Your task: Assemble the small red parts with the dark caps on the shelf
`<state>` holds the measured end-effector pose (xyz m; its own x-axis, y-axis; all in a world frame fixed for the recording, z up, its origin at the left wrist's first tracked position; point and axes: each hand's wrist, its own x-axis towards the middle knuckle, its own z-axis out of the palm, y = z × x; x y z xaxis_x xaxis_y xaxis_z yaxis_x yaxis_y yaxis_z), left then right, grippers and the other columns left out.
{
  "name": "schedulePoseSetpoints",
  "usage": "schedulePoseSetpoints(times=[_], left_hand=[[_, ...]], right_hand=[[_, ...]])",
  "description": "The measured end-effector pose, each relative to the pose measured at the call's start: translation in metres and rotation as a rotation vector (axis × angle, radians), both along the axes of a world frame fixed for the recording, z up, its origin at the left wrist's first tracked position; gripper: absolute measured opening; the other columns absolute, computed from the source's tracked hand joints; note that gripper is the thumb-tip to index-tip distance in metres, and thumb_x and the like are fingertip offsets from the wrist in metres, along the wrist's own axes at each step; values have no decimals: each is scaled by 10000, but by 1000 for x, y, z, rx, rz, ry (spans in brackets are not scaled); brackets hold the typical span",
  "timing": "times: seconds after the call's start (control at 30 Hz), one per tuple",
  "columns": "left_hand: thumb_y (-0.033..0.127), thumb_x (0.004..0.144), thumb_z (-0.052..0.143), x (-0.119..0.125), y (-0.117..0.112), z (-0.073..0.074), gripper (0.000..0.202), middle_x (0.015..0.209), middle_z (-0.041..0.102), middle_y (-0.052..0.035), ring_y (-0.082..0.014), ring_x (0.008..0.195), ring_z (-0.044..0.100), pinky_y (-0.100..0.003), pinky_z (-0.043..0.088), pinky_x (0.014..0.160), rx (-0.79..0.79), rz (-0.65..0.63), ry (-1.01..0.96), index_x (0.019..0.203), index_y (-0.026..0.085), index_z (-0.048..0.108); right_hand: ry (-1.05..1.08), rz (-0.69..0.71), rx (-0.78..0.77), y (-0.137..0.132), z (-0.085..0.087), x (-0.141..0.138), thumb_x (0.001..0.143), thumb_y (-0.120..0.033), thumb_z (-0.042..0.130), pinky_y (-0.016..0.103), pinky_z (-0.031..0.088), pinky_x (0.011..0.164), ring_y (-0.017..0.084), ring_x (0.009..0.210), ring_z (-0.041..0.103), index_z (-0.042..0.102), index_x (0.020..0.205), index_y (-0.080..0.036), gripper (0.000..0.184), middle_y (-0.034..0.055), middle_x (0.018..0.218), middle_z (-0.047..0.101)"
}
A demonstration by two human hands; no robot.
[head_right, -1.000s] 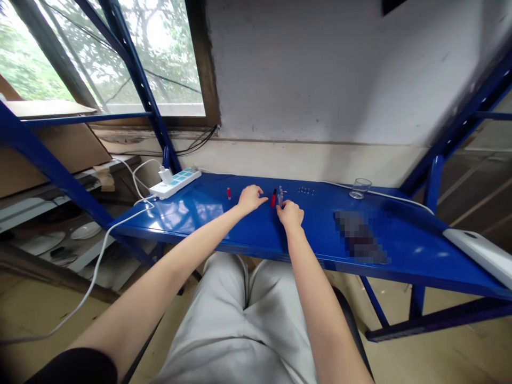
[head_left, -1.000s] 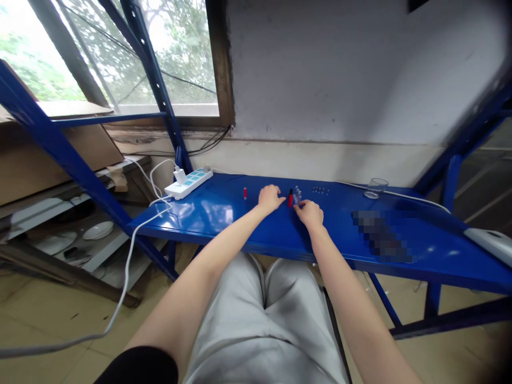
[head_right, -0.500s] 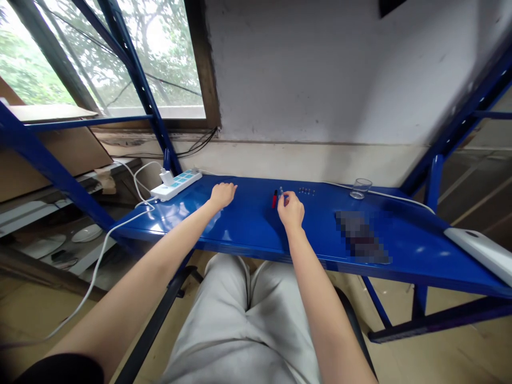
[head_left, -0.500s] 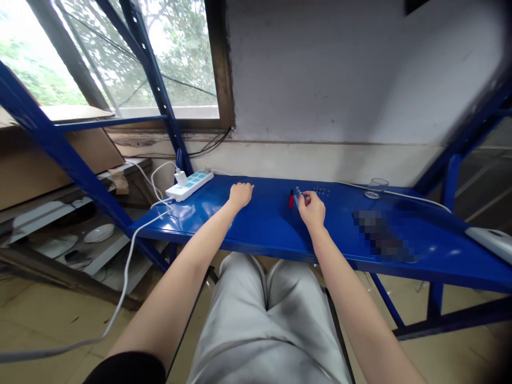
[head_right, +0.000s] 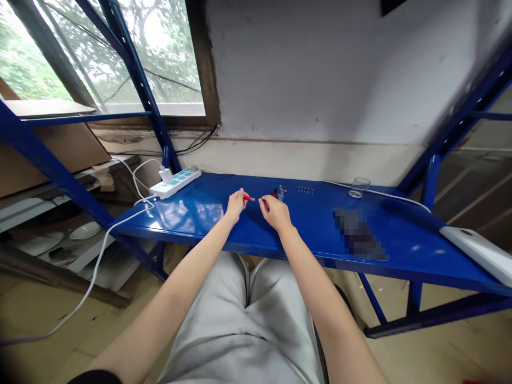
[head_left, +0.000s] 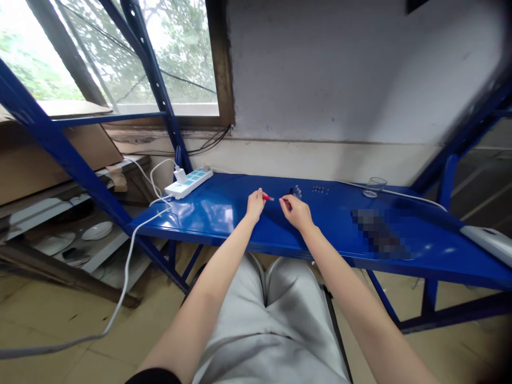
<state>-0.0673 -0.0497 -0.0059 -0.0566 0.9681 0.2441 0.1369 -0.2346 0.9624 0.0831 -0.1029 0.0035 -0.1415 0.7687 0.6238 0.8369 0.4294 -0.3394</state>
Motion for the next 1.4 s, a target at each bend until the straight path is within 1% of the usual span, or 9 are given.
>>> schedulePoseSetpoints(times=[0.1, 0.23, 0.43, 0.7, 0.8, 0.93, 1.1, 1.3, 1.4], left_hand=[[482, 880, 346, 1, -8, 0, 409, 492, 455, 35, -47, 377, 362, -189, 274, 412, -39, -124, -128, 719, 150, 524], [470, 865, 408, 0, -11, 2, 379, 518, 493, 26, -37, 363, 400, -183, 270, 388, -91, -278, -104, 722, 141, 531], [461, 871, 409, 1, -12, 3, 380, 528, 514, 19, -29, 344, 400, -178, 272, 379, -81, -246, -98, 741, 130, 541], [466, 859, 421, -2, -8, 0, 378, 506, 495, 29, -34, 330, 389, -182, 251, 368, -20, -185, -193, 731, 132, 542], [510, 832, 451, -3, -8, 2, 406, 507, 494, 29, -30, 333, 388, -181, 249, 366, -30, -193, -209, 730, 130, 549], [552, 767, 529, -4, -13, 7, 431, 579, 528, 17, -29, 375, 429, -180, 281, 381, -95, -279, -308, 795, 125, 573], [396, 636, 723, -4, -16, 8, 411, 724, 594, -12, -35, 450, 488, -189, 341, 432, -53, -457, -384, 916, 121, 602], [401, 691, 657, 2, -14, 6, 302, 693, 602, -8, -35, 453, 460, -185, 320, 427, 69, -155, -318, 810, 129, 605], [347, 677, 668, 11, -12, 5, 261, 725, 637, -28, -70, 566, 527, -203, 410, 539, 147, -137, -129, 813, 128, 629]], right_hand=[[-53, 67, -54, 2, 0, -6, 910, -398, 335, 224, 386, 661, 152, 763, 585, 573, 994, -199, 322, 54, 838, 644], [-123, 67, -114, 7, -3, -10, 924, -370, 325, 227, 363, 636, 159, 780, 593, 559, 960, -206, 288, 53, 878, 655], [-216, -47, -167, 9, -5, -10, 935, -389, 283, 227, 321, 586, 163, 721, 591, 566, 916, -197, 342, 68, 827, 663], [-100, -11, -83, 8, -7, -7, 911, -391, 342, 228, 368, 611, 161, 744, 602, 568, 994, -210, 301, 46, 876, 659], [-63, 11, -27, 9, -10, -5, 909, -379, 341, 232, 401, 653, 164, 819, 606, 558, 1067, -204, 320, 63, 990, 647], [-35, 32, 26, 11, -11, -4, 897, -367, 359, 245, 424, 666, 172, 834, 606, 573, 1069, -202, 320, 72, 1021, 643], [4, 25, 38, 8, -8, 0, 860, -361, 418, 233, 401, 587, 151, 732, 583, 602, 952, -204, 258, 56, 878, 629], [41, 8, -117, 10, -6, 20, 791, -307, 494, 228, 380, 586, 133, 668, 548, 596, 826, -200, 152, 20, 741, 595], [102, -108, -203, 11, -7, 29, 768, -304, 514, 227, 368, 576, 135, 664, 559, 595, 825, -206, 139, 11, 729, 621]])
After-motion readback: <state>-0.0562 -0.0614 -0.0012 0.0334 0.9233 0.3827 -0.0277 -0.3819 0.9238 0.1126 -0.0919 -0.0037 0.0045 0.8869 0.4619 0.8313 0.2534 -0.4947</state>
